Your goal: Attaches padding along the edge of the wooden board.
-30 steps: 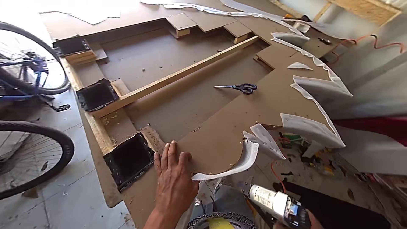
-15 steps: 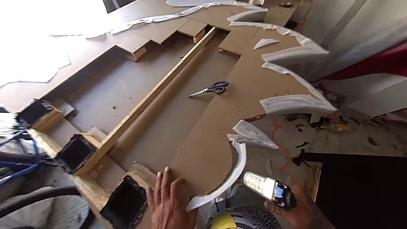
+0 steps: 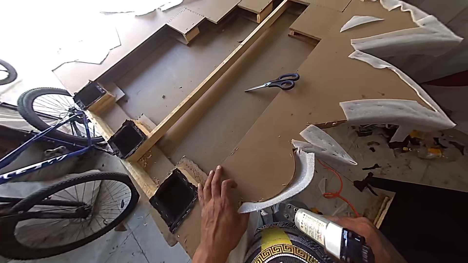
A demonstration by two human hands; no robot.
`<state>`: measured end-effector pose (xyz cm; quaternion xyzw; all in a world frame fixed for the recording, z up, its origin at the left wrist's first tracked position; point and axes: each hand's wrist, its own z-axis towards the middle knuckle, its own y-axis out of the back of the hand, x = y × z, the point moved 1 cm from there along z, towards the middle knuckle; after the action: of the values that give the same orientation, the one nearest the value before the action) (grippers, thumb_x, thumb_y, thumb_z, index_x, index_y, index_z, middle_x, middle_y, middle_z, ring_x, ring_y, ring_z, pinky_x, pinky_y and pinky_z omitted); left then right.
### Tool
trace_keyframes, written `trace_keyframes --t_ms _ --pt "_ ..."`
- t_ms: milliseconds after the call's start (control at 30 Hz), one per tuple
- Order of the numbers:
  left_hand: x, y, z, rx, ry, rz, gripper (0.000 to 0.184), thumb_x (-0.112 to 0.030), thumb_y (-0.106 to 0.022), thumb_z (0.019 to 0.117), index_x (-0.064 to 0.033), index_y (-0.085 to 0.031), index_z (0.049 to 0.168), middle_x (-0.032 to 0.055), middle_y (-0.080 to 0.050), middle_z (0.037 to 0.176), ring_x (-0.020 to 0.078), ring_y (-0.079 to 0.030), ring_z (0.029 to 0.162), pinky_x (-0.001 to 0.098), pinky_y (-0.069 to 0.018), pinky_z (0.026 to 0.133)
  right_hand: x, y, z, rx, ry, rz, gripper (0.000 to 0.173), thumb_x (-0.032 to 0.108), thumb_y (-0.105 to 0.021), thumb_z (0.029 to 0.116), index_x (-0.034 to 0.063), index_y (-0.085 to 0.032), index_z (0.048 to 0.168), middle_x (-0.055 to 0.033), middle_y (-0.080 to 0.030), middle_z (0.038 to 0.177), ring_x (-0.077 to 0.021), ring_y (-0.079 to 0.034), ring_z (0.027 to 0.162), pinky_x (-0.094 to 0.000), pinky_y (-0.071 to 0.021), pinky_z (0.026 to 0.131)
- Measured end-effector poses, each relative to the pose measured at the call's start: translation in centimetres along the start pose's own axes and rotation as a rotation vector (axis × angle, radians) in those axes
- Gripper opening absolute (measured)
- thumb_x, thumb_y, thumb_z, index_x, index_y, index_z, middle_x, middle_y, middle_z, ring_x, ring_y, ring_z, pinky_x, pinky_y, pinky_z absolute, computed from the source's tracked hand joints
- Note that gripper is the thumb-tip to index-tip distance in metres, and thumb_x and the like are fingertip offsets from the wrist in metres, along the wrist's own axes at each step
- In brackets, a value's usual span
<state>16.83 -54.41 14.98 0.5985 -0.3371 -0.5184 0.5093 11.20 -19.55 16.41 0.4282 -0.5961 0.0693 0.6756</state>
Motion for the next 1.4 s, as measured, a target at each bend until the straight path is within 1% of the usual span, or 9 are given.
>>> trace_keyframes --t_ms 133,200,367,600,767,1000,1167,1333,1400 --pt "0.0 0.1 0.0 0.008 -0.012 0.011 0.066 -0.058 -0.081 0.0608 -0.0162 -0.067 0.110 0.0184 -0.049 0.153 0.0417 -0.042 0.145 0.0684 -0.0270 0.117 1.0 -2.0 -0.5 -0.008 0.011 -0.051 0.035 0.030 -0.070 0.0931 0.0140 -0.075 0.123 -0.0080 -0.079 0.101 -0.0175 -0.076 0.091 -0.0416 -0.0615 0.084" --pt "0.1 0.3 0.0 0.021 -0.020 0.007 0.063 -0.058 -0.081 0.0617 -0.0173 -0.068 0.108 0.0181 -0.049 0.153 0.0408 -0.042 0.145 0.0679 -0.0283 0.117 1.4 -3.1 -0.6 -0.021 0.018 -0.098 0.033 0.033 -0.067 0.0958 0.0185 -0.076 0.124 -0.0075 -0.079 0.097 -0.0187 -0.076 0.086 -0.0436 -0.0613 0.079" --pt "0.8 0.7 -0.1 0.038 -0.047 -0.035 0.049 -0.061 -0.078 0.0666 -0.0244 -0.070 0.098 0.0141 -0.049 0.154 0.0379 -0.042 0.145 0.0655 -0.0302 0.116 2.5 -4.8 -0.1 -0.083 0.033 -0.185 0.034 0.037 -0.066 0.0957 0.0234 -0.075 0.125 -0.0038 -0.079 0.094 -0.0154 -0.075 0.083 -0.0414 -0.0612 0.075" --pt "1.6 0.3 -0.7 0.002 -0.078 -0.083 0.036 -0.059 -0.075 0.0715 -0.0249 -0.072 0.083 0.0157 -0.049 0.154 0.0365 -0.040 0.148 0.0629 -0.0293 0.119 4.4 -6.7 1.9 -0.153 0.057 -0.250 0.038 0.046 -0.068 0.0925 0.0251 -0.075 0.124 0.0016 -0.079 0.093 -0.0095 -0.074 0.080 -0.0379 -0.0617 0.069" --pt "2.4 0.4 -0.8 0.002 -0.082 -0.142 0.035 -0.061 -0.073 0.0741 -0.0274 -0.075 0.082 0.0099 -0.052 0.153 0.0322 -0.040 0.148 0.0591 -0.0297 0.121 5.3 -7.2 3.1 -0.153 0.031 -0.297 0.041 0.043 -0.076 0.0861 0.0215 -0.076 0.121 0.0010 -0.079 0.094 -0.0101 -0.075 0.082 -0.0392 -0.0627 0.070" --pt "3.0 0.0 -1.2 -0.048 -0.082 -0.196 0.028 -0.055 -0.071 0.0787 -0.0276 -0.075 0.080 -0.0006 -0.056 0.150 0.0247 -0.041 0.148 0.0539 -0.0310 0.122 6.7 -7.1 4.0 -0.092 -0.014 -0.329 0.041 0.044 -0.079 0.0860 0.0183 -0.077 0.119 0.0005 -0.079 0.095 -0.0091 -0.075 0.084 -0.0371 -0.0625 0.073" --pt "3.0 -0.2 -1.2 -0.069 -0.065 -0.194 0.026 -0.053 -0.070 0.0794 -0.0275 -0.075 0.081 -0.0022 -0.057 0.150 0.0236 -0.042 0.148 0.0539 -0.0314 0.122 8.3 -6.2 4.0 -0.006 -0.042 -0.324 0.039 0.037 -0.081 0.0856 0.0149 -0.077 0.118 -0.0043 -0.079 0.094 -0.0141 -0.076 0.083 -0.0414 -0.0625 0.074" --pt "3.0 -0.4 -1.3 -0.077 -0.069 -0.214 0.021 -0.047 -0.069 0.0811 -0.0265 -0.075 0.081 -0.0020 -0.058 0.149 0.0246 -0.043 0.147 0.0550 -0.0304 0.122 8.5 -7.3 4.7 -0.015 -0.043 -0.376 0.040 0.041 -0.079 0.0860 0.0169 -0.077 0.118 -0.0024 -0.079 0.092 -0.0131 -0.076 0.082 -0.0402 -0.0624 0.072" --pt "3.4 -0.3 -1.3 -0.057 -0.087 -0.214 0.021 -0.046 -0.068 0.0826 -0.0264 -0.075 0.084 -0.0023 -0.057 0.150 0.0242 -0.041 0.148 0.0539 -0.0301 0.122 8.7 -7.8 4.8 -0.032 -0.063 -0.377 0.041 0.041 -0.080 0.0849 0.0128 -0.078 0.116 -0.0045 -0.079 0.091 -0.0144 -0.076 0.082 -0.0402 -0.0625 0.072"
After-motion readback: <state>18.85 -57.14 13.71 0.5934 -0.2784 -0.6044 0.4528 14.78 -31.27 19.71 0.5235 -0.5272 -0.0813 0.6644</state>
